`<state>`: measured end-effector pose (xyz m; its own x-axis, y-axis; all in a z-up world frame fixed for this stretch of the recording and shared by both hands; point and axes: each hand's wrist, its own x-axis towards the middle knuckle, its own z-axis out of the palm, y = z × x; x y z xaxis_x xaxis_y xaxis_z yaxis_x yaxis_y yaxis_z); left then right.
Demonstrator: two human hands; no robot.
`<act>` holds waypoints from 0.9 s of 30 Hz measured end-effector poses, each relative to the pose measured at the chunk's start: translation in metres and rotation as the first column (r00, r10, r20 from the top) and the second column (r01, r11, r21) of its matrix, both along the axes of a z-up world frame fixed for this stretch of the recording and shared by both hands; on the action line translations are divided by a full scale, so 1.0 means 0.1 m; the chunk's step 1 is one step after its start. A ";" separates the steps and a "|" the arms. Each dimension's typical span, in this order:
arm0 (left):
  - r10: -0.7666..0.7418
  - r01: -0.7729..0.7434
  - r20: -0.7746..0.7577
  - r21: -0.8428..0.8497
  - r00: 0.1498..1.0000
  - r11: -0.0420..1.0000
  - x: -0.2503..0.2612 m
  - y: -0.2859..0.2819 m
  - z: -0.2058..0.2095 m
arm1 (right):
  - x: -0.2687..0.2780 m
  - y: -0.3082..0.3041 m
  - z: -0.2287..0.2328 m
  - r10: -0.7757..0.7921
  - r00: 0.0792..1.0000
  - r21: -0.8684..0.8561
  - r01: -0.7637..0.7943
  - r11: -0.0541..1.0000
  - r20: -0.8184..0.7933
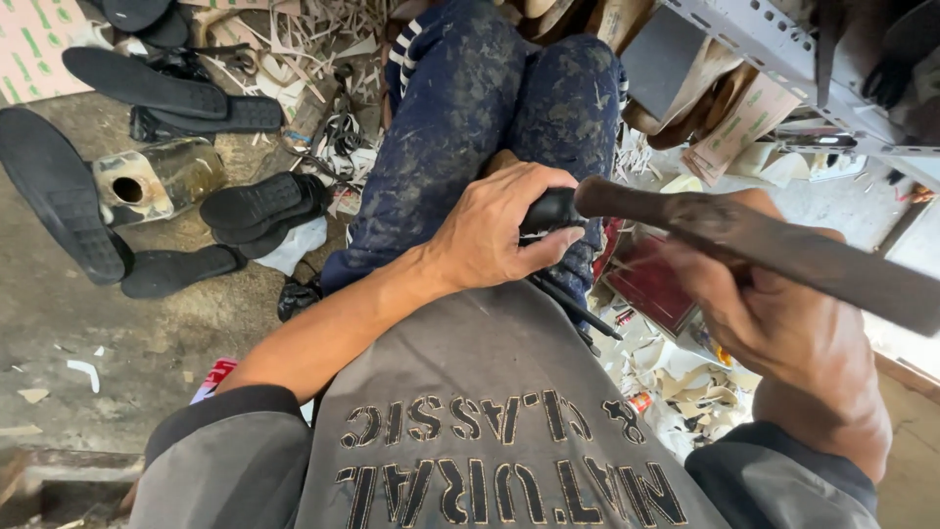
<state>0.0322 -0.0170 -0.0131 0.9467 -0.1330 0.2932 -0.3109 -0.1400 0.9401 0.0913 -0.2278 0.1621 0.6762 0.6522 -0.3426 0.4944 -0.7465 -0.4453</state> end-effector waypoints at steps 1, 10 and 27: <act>-0.007 0.007 0.000 -0.011 1.000 1.000 0.01 0.00 0.02 | 0.00 -0.03 -0.02 -0.020 0.999 0.012 0.020 1.000 -0.027; 0.000 0.000 0.008 0.001 1.000 1.000 0.00 -0.05 -0.02 | 0.07 0.07 -0.08 0.053 0.996 -0.093 -0.046 0.995 0.069; 0.180 -0.569 -0.566 -0.649 0.805 0.505 0.36 0.79 0.36 | 1.54 -0.95 -1.49 -0.318 0.915 0.088 0.305 0.948 0.247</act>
<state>0.0678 0.0624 0.0229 0.8871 0.3504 -0.3003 -0.0111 0.6667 0.7452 0.2449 -0.3232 0.0128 0.9080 0.4052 -0.1064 0.3413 -0.8627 -0.3731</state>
